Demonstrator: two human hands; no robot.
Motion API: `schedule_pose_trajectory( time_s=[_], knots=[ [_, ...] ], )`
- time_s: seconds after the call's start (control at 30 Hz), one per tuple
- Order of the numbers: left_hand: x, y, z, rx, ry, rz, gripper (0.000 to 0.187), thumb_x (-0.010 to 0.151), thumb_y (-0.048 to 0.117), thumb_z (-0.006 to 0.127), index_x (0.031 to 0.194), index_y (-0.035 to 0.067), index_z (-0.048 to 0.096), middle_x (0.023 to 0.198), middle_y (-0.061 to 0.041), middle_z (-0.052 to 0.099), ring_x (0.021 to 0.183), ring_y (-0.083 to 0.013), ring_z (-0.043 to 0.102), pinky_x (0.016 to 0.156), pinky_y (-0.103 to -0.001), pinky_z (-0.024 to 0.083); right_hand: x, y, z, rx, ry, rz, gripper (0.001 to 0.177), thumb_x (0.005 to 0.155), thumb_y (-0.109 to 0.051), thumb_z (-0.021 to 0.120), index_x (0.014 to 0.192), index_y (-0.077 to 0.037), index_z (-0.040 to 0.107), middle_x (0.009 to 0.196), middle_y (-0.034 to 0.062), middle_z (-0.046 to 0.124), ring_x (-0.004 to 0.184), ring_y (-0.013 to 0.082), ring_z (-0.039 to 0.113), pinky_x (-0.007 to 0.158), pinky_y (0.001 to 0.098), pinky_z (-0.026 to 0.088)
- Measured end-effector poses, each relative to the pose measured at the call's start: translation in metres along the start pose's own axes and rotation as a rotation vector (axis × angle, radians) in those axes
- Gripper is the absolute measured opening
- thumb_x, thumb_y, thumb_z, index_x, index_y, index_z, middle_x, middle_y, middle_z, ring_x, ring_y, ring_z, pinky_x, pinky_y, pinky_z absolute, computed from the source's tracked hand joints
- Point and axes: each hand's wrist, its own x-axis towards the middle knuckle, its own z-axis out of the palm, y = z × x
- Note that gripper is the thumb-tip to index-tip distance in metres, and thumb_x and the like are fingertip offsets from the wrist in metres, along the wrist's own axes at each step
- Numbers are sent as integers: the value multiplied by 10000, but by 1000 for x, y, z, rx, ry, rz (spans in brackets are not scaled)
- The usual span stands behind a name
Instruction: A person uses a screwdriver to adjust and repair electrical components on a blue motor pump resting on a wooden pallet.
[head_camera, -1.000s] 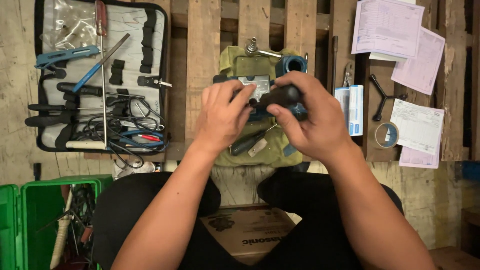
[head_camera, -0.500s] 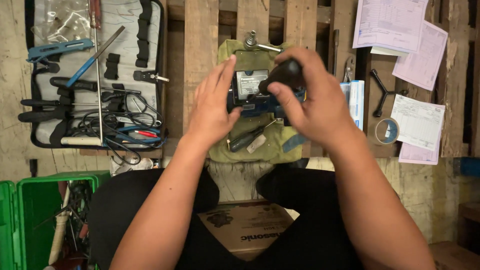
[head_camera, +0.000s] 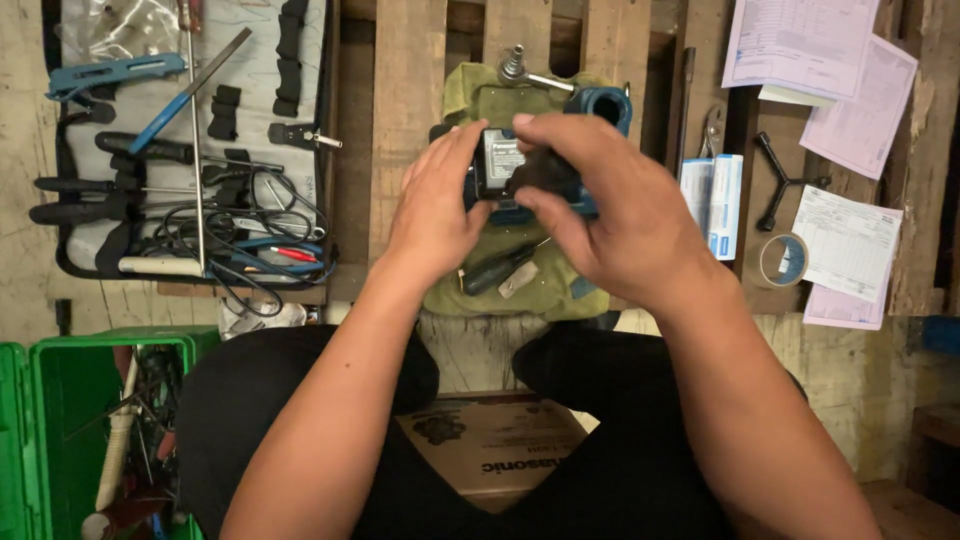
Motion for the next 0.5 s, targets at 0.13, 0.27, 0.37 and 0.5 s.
schedule_pose_trajectory(
  time_s=[0.13, 0.27, 0.37, 0.5],
  knots=[
    [-2, 4, -3, -15, -5, -19, 835, 831, 82, 772, 1550, 115, 350, 1545, -208, 482, 1473, -370, 394, 1182, -506, 299, 4, 3, 1, -219, 58, -93, 332, 1082, -205, 754, 1323, -13, 628, 1161, 205, 605, 964, 323, 652, 720, 411, 564],
    [-2, 3, -1, -43, -10, -44, 820, 844, 95, 761, 1553, 135, 352, 1559, -205, 463, 1482, -367, 372, 1189, -519, 287, 13, -10, -4, -194, 75, 10, 381, 1071, -274, 663, 1258, 42, 561, 1147, 200, 554, 1017, 340, 572, 804, 440, 479],
    [-2, 2, 0, -49, -5, -51, 828, 841, 100, 758, 1557, 148, 346, 1566, -190, 458, 1489, -357, 361, 1172, -524, 297, 15, -19, -12, -19, -8, 38, 378, 1076, -103, 566, 1405, 48, 455, 1308, 245, 545, 1194, 373, 605, 1031, 462, 513],
    [-4, 0, 2, -43, 17, -23, 831, 832, 90, 759, 1551, 137, 345, 1553, -184, 468, 1488, -354, 365, 1177, -532, 302, 5, 4, -1, -245, 71, -93, 362, 1109, -123, 760, 1428, -48, 604, 1138, 178, 666, 878, 262, 643, 671, 359, 523]
  ],
)
